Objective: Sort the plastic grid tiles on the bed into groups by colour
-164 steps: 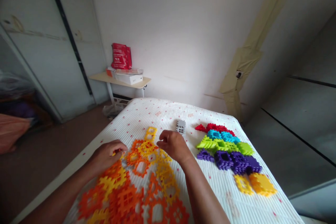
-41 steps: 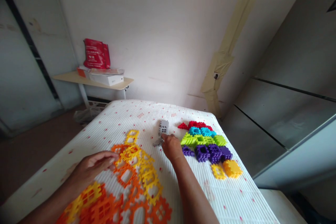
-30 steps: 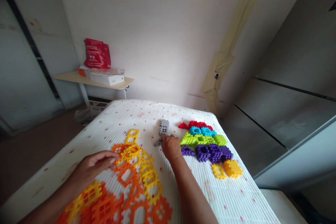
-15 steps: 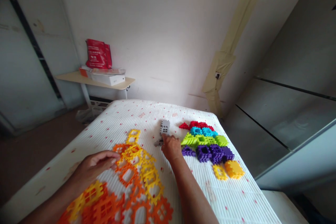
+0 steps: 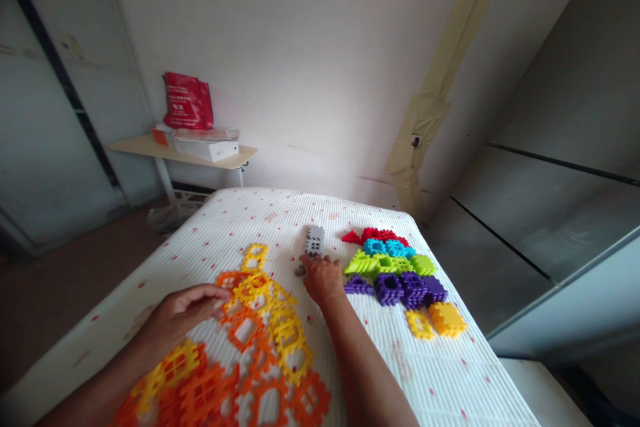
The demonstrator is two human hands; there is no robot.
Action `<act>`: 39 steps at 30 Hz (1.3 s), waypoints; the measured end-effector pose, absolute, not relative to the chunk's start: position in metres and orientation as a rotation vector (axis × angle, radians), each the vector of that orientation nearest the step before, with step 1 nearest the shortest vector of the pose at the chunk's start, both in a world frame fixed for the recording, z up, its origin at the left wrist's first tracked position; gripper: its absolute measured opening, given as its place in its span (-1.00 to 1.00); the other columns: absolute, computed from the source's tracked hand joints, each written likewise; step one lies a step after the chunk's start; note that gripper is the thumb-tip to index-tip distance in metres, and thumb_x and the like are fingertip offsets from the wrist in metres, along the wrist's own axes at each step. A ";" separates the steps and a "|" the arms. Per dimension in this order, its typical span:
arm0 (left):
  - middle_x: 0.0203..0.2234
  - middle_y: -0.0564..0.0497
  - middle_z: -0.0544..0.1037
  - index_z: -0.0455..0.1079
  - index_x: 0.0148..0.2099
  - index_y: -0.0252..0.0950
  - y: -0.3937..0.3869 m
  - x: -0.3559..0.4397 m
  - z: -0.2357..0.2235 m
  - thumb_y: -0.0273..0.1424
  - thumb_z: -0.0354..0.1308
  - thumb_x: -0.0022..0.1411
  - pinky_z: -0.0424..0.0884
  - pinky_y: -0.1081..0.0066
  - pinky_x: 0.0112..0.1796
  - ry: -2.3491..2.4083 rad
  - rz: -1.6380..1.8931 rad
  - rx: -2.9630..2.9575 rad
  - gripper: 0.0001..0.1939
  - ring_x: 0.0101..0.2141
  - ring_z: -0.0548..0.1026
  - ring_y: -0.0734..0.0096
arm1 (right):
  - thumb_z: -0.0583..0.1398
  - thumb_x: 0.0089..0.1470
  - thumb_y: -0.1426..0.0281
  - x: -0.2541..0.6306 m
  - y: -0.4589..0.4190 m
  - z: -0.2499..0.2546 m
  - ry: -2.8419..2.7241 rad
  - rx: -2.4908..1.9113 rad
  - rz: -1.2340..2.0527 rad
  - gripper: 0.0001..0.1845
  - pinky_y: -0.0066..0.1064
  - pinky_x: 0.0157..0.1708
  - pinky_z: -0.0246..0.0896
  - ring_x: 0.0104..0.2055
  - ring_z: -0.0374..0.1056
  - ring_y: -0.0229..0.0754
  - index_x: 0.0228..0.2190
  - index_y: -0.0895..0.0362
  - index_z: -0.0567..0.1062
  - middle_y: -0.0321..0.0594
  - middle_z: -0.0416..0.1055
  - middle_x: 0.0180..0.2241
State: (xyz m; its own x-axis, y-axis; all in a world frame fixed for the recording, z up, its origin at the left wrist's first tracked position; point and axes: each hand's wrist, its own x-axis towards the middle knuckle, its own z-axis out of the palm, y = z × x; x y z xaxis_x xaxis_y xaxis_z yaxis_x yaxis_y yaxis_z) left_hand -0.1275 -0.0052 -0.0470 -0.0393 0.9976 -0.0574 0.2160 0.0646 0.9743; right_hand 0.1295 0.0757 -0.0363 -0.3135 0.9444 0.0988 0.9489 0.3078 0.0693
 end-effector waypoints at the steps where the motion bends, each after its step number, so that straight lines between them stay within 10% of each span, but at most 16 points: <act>1: -0.46 0.01 0.58 0.48 -0.31 -0.28 -0.005 -0.127 -0.047 -0.17 0.20 -0.07 0.38 0.38 -0.34 1.419 1.077 1.312 -0.68 -0.43 0.51 0.30 | 0.03 0.09 0.47 0.128 0.076 -0.037 -2.514 -1.818 -0.185 -0.56 -0.22 -0.23 0.13 -0.18 0.34 -0.07 -0.01 -0.12 0.36 -0.15 0.44 -0.21; 15: -0.47 -0.01 0.59 0.48 -0.30 -0.30 -0.009 -0.125 -0.038 -0.18 0.20 -0.05 0.40 0.38 -0.34 1.437 1.081 1.325 -0.69 -0.44 0.53 0.31 | -0.01 0.14 0.49 0.124 0.079 -0.042 -2.520 -1.836 -0.225 -0.73 -0.07 -0.18 0.04 -0.20 0.32 -0.04 -0.24 0.06 0.45 -0.08 0.42 -0.24; 30: -0.50 0.01 0.55 0.46 -0.27 -0.33 -0.017 -0.142 0.008 -0.23 0.14 0.09 0.37 0.46 -0.40 1.405 1.321 1.282 -0.73 -0.47 0.47 0.42 | 0.10 0.09 0.41 0.119 0.058 -0.011 -2.549 -1.851 -0.251 -0.57 -0.05 -0.09 -0.01 -0.09 0.29 0.00 0.02 -0.02 0.33 -0.07 0.38 -0.09; 39: -0.21 -0.04 0.56 0.52 -0.26 -0.19 -0.050 -0.180 0.010 -0.17 0.14 0.04 0.35 0.35 -0.09 1.634 0.992 1.741 -0.72 -0.15 0.47 0.21 | 0.10 0.13 0.18 0.126 -0.042 0.017 -2.844 -0.601 0.339 -0.52 -0.34 0.03 0.12 0.06 0.24 -0.18 0.08 -0.03 0.28 -0.23 0.27 0.11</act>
State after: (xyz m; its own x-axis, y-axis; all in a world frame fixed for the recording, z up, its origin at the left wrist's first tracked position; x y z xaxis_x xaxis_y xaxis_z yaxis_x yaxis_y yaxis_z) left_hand -0.1801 -0.0501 0.0096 -0.0106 0.9896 0.1436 0.5842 -0.1104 0.8041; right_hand 0.1258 -0.0415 0.0174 -0.8936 0.4195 0.1599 0.3701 0.8899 -0.2666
